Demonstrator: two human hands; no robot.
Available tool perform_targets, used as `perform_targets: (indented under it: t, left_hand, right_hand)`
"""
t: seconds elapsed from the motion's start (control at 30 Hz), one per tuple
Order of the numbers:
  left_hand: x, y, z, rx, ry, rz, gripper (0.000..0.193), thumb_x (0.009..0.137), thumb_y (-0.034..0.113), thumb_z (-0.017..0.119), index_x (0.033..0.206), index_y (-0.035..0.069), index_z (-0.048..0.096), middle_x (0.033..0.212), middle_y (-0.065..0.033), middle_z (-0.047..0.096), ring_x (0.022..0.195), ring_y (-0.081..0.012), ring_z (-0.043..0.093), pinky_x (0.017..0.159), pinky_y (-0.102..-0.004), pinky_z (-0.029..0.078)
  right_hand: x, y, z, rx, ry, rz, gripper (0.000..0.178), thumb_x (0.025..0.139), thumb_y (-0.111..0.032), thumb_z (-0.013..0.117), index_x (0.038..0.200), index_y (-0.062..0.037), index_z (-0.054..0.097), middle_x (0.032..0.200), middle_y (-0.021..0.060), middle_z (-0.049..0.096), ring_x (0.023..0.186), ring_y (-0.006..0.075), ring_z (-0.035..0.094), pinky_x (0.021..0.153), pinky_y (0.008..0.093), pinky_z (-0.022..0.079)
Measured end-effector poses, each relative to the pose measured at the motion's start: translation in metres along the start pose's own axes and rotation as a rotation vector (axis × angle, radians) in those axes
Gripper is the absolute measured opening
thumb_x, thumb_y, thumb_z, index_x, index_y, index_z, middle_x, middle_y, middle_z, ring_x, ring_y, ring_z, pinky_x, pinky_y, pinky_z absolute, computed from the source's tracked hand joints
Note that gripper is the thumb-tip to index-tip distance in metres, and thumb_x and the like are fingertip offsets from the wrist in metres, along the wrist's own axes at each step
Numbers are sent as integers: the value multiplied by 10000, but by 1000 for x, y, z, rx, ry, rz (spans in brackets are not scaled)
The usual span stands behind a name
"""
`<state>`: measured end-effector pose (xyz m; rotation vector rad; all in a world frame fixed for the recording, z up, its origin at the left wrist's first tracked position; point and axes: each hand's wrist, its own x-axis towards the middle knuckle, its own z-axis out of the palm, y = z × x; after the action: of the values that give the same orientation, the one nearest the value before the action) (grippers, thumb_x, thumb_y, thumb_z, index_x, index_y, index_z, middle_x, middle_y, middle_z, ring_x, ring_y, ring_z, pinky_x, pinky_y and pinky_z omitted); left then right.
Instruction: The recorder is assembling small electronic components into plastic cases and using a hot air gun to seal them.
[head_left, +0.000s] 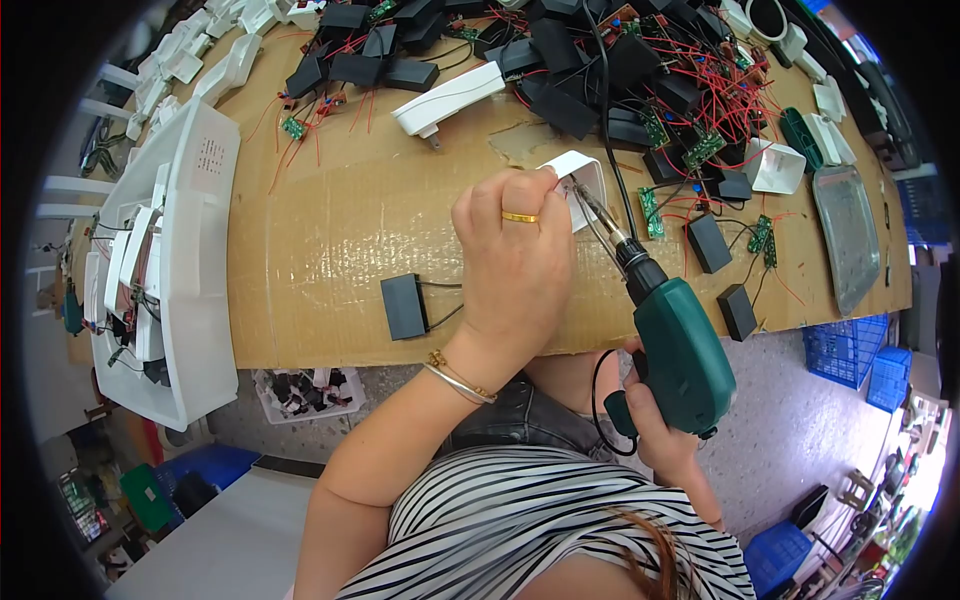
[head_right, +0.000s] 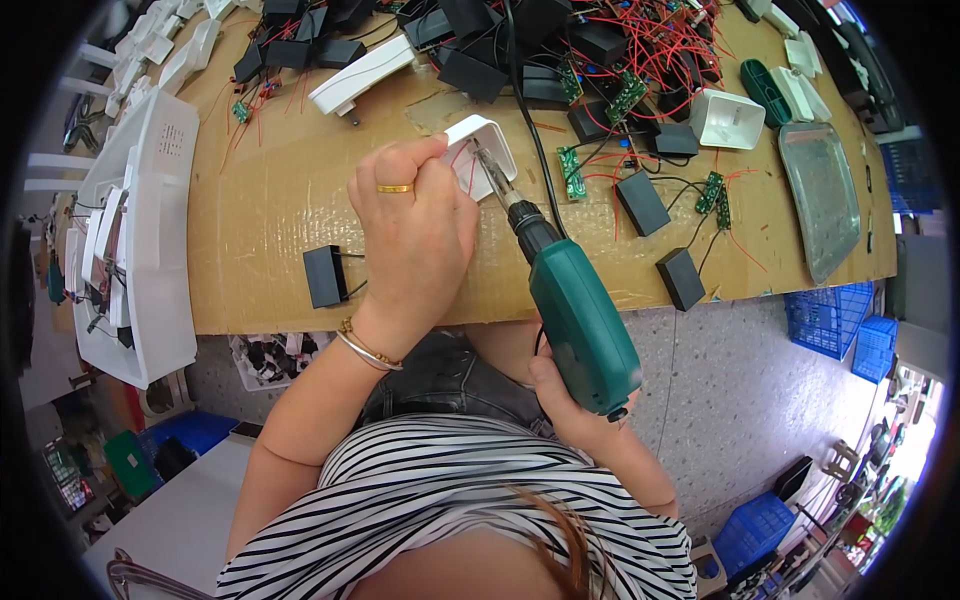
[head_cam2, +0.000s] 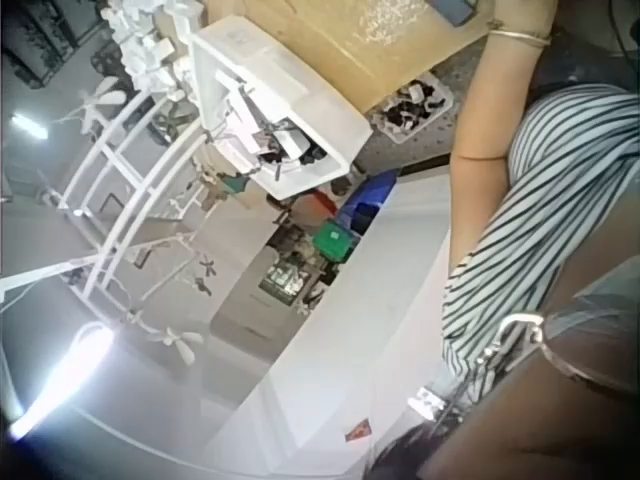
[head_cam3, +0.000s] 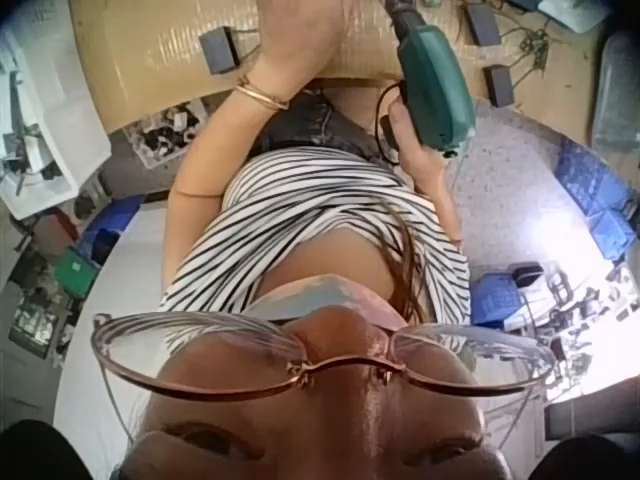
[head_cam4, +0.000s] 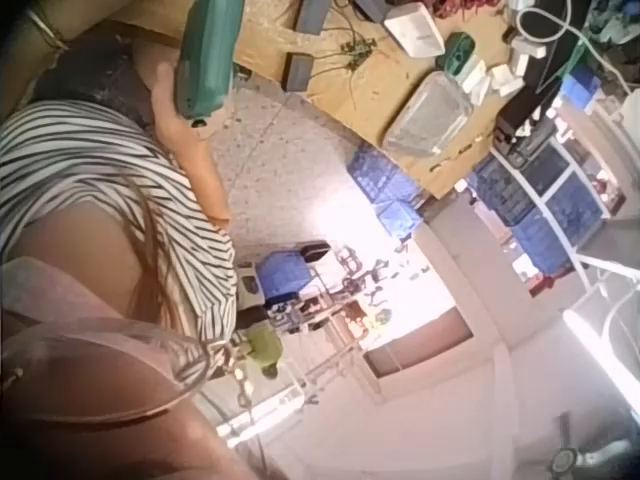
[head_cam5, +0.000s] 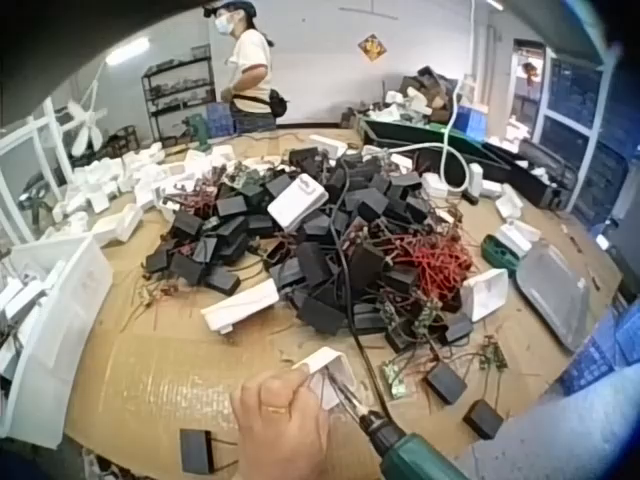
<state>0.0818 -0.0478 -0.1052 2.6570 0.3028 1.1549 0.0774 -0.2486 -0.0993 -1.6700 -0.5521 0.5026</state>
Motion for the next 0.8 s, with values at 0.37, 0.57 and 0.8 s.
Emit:
perform_targets:
  t: [0.37,0.57,0.8]
  left_hand:
    - [-1,0,1,1,6,12,198,602,-22,600,777,2,510,1020,-93,484,923,-279,443,768,-381,344]
    - [-1,-1,0,-8,3,11,202,593,-21,605,769,4,509,1023,-92,487,925,-283,446,772,-385,345]
    - [-1,-1,0,-14,7,13,203,587,-18,608,759,9,504,1024,-94,491,935,-290,445,778,-390,345]
  right_hand:
    - [-1,3,-2,-71,-2,-20,442,775,-84,571,1180,31,436,1044,104,541,730,101,490,671,245,420]
    - [3,-2,5,1,165,-11,195,701,-57,653,882,-4,601,741,55,614,653,134,594,608,249,473]
    - [1,-1,0,-69,-1,10,445,768,-87,569,1175,32,436,1038,105,540,738,101,492,678,243,421]
